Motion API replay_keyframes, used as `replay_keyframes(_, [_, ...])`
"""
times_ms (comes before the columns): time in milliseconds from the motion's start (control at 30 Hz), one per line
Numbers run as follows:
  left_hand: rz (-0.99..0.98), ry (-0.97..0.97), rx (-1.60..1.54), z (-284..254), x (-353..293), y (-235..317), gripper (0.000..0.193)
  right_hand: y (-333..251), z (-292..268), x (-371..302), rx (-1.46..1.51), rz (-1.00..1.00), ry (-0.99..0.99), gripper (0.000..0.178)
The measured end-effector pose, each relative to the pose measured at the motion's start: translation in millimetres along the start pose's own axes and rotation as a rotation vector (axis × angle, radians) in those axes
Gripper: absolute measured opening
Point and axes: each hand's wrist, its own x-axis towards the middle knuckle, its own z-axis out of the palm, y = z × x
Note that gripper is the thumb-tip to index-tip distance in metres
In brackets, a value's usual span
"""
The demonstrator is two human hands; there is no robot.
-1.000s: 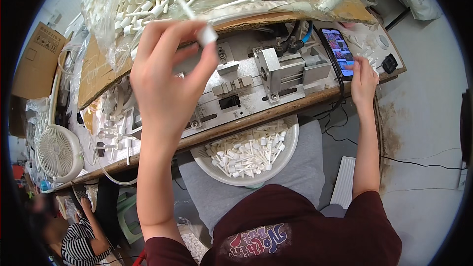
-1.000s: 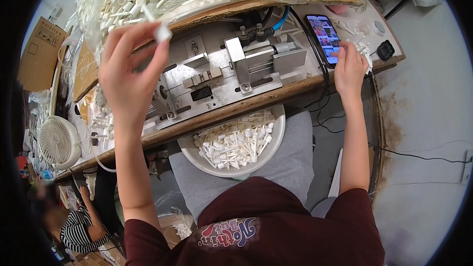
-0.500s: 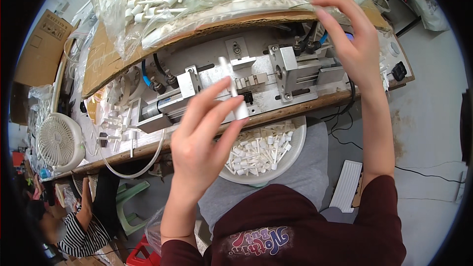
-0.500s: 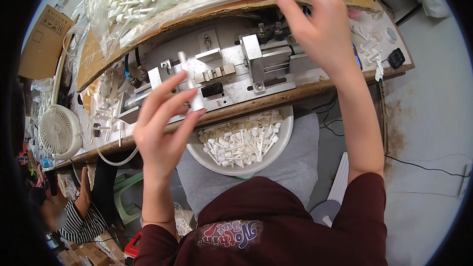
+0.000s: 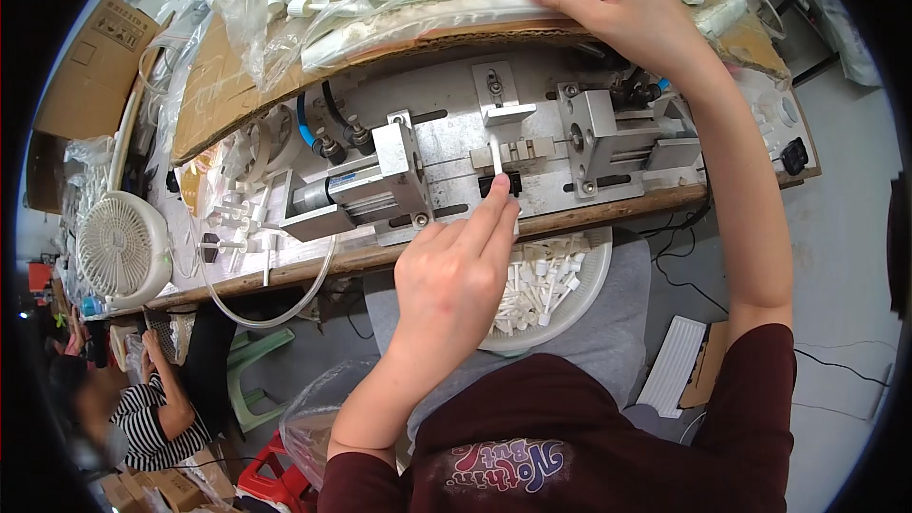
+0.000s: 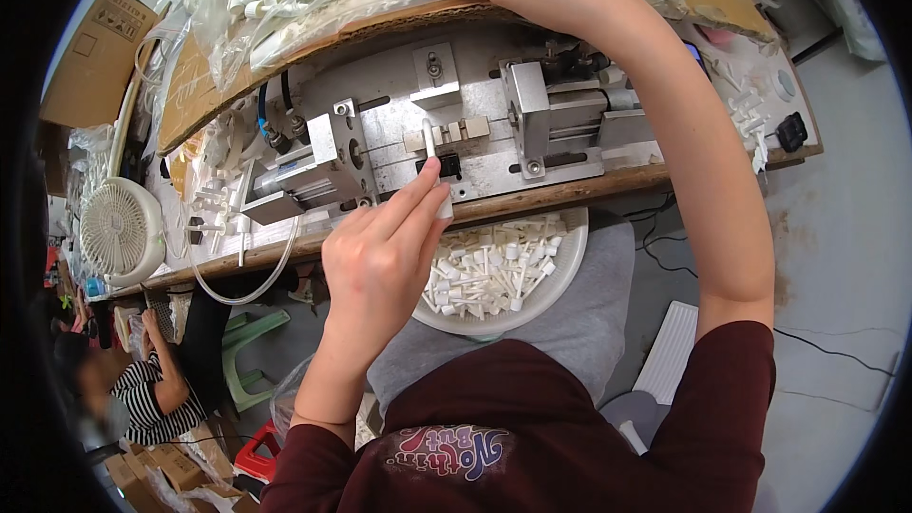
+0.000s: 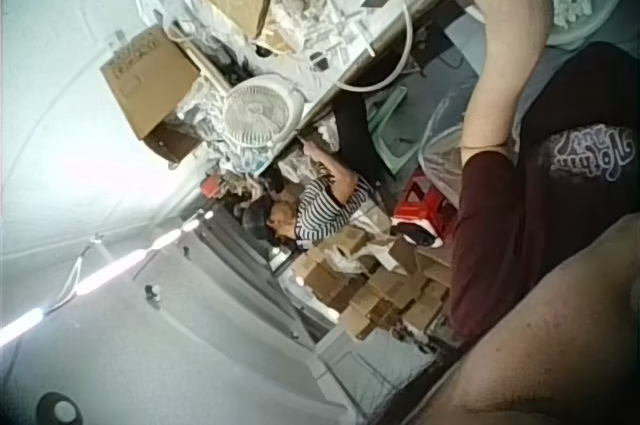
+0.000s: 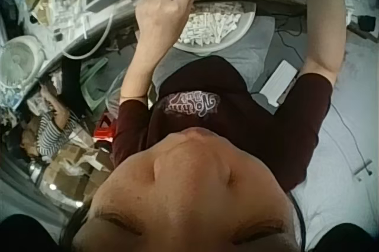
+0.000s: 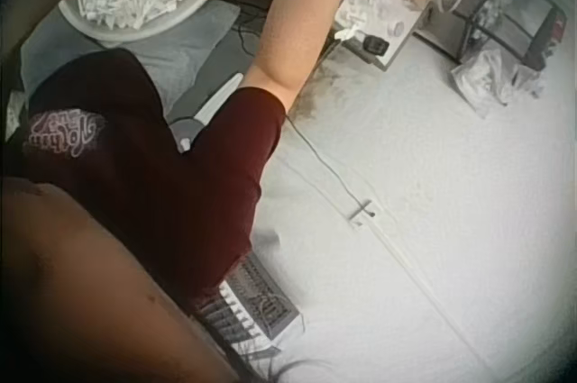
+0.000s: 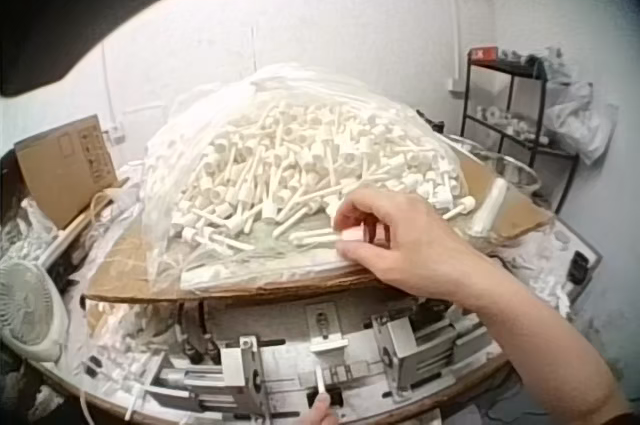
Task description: Assembling small white plastic components using a pneumatic press machine.
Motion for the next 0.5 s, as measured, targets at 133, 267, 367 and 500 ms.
replay_keyframes(133, [-0.018,-0.049,0.015,3.5,8.7,-5.3,0.025,-23.4,-2.6,-15.7,-0.008,-0.047,-0.019,0.018])
replay_keyframes(267, [-0.033,-0.066,0.034,2.8,12.0,-5.4,0.024,-41.3,-6.1,-31.6,0.179,0.035,-0.064,0.017])
replay_keyframes(367, [-0.058,-0.078,-0.005,0.8,13.0,-5.0,0.025,-24.3,-14.1,-38.5,0.392,0.113,-0.145,0.022])
replay_keyframes(500, [-0.066,-0.068,-0.010,2.2,12.5,-6.1,0.026,-27.1,0.0,-69.8,0.536,0.045,-0.051,0.030])
